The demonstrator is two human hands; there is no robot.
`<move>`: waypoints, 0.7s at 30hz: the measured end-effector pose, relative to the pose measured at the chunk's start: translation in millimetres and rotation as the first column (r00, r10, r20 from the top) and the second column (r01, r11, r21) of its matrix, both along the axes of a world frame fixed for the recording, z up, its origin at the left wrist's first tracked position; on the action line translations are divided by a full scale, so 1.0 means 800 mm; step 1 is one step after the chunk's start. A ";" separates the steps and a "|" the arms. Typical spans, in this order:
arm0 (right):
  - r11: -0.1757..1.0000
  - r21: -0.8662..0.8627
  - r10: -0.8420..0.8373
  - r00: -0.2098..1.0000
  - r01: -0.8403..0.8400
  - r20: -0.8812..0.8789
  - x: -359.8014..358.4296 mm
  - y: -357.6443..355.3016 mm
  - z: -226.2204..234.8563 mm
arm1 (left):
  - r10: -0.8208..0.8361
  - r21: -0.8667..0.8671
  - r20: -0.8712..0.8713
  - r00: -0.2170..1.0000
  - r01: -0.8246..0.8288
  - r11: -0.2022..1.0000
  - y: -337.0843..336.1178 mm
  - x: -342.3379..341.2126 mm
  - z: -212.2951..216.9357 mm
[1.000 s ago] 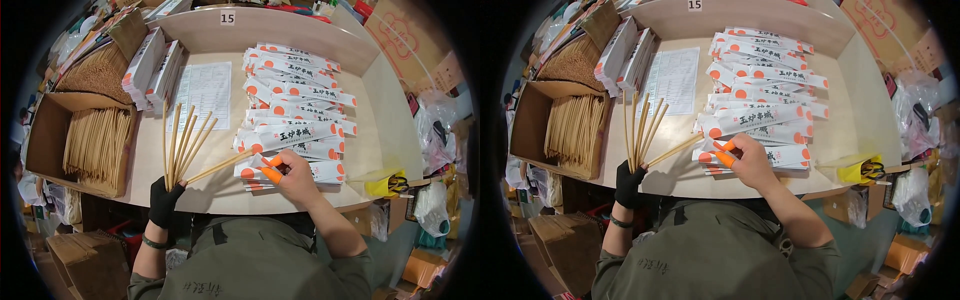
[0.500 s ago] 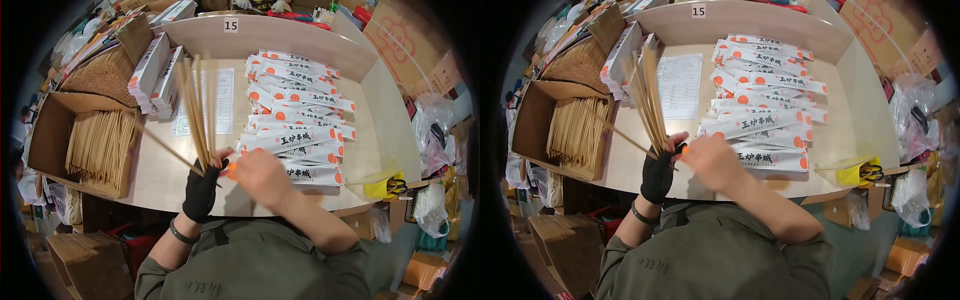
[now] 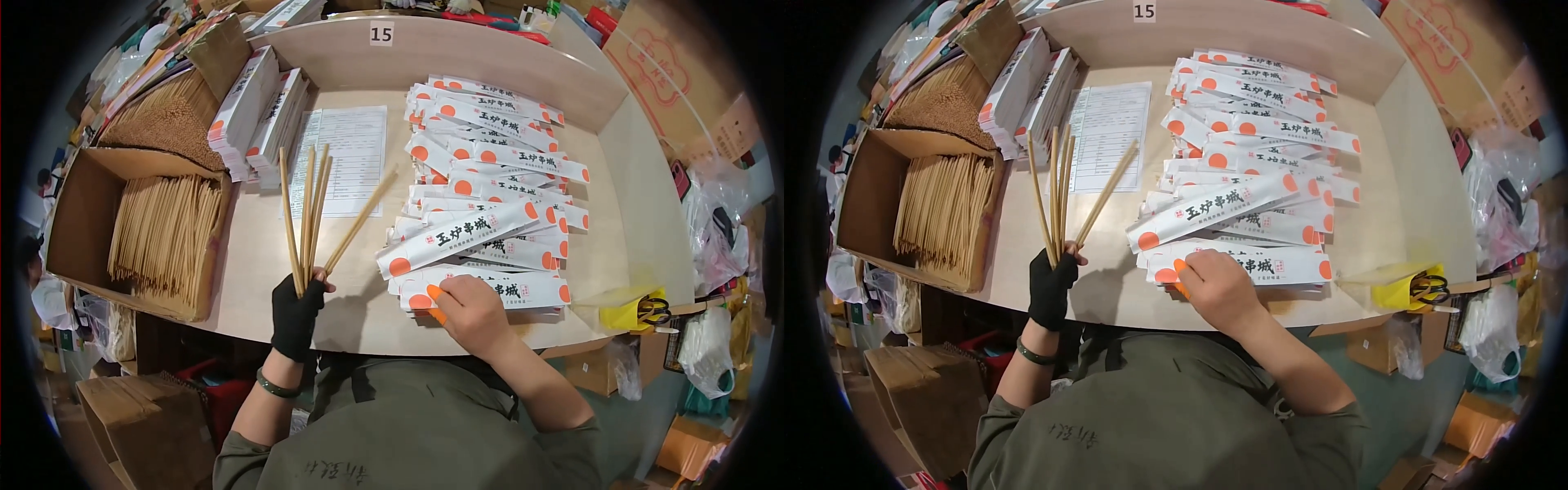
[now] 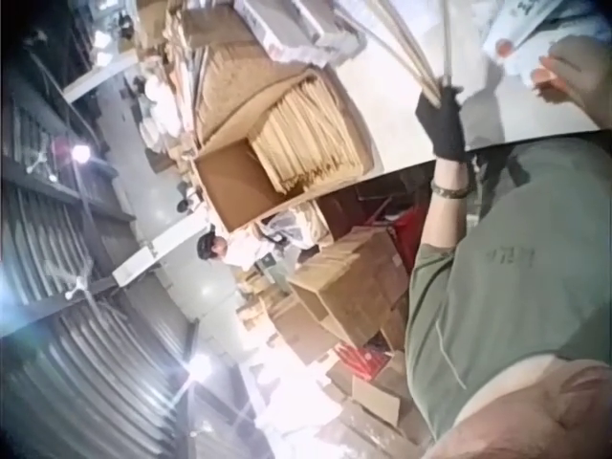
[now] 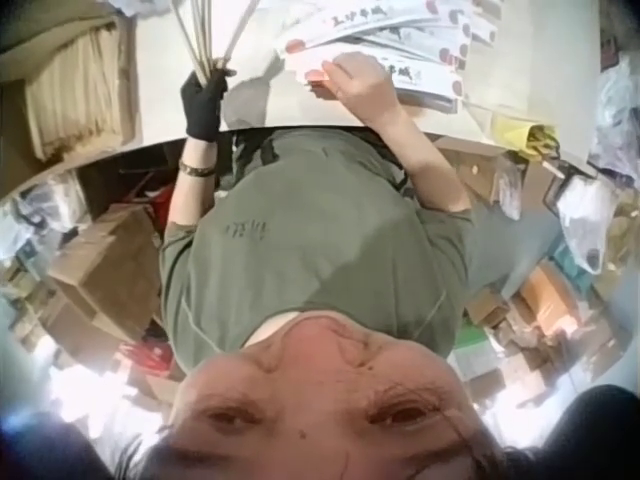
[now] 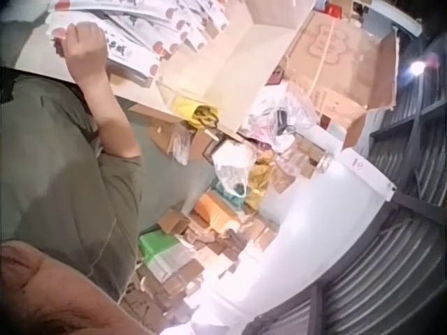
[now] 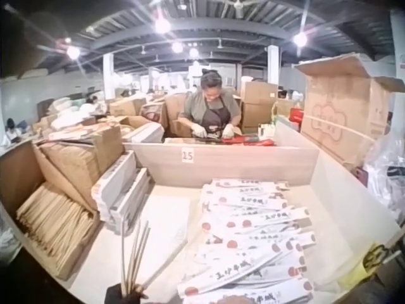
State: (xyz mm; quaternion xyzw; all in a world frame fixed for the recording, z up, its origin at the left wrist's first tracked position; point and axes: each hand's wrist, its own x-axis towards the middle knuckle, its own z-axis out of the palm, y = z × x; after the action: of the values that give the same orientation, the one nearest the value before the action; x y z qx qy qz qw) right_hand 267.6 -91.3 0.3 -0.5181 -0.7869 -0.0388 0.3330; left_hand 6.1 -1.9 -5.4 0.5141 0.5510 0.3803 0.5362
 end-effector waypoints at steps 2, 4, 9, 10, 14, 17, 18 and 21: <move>0.999 -0.034 -0.013 0.997 0.011 -0.075 0.004 0.001 0.007 | -0.011 -0.032 0.035 0.999 0.013 0.999 -0.002 -0.012 0.003; 0.984 -0.170 -0.094 0.958 0.049 -0.270 0.011 0.008 0.015 | -0.113 -0.035 -0.007 0.994 0.113 0.993 -0.005 -0.023 0.011; 0.790 -0.601 -0.453 0.543 -0.124 -0.707 0.025 0.017 0.059 | -0.275 -0.027 -0.068 0.959 0.274 0.961 -0.007 -0.041 0.028; 0.789 -0.602 -0.454 0.542 -0.124 -0.708 0.027 0.018 0.059 | -0.276 -0.028 -0.069 0.959 0.274 0.961 -0.006 -0.044 0.032; 0.795 -0.565 -0.355 0.586 -0.219 -0.728 0.035 0.015 0.060 | -0.307 -0.010 -0.053 0.950 0.307 0.952 0.004 -0.070 0.041; 0.814 -0.552 -0.220 0.785 -0.179 -0.579 0.036 0.012 0.066 | -0.477 -0.101 -0.171 0.862 0.466 0.879 0.018 -0.084 0.062; 0.840 -0.523 -0.110 0.902 -0.140 -0.417 0.035 0.011 0.068 | -0.478 -0.099 -0.171 0.862 0.468 0.878 0.020 -0.081 0.062; 0.941 -0.314 0.038 0.965 -0.122 -0.260 0.008 0.030 0.072 | -0.437 0.138 -0.016 0.899 0.435 0.890 0.018 -0.037 0.050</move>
State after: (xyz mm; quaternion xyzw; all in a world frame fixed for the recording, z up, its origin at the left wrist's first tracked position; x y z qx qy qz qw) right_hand 273.8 -67.5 57.6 -0.5342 -0.7545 0.1718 0.3403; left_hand -23.3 12.8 34.5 0.6577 0.3897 0.2913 0.5751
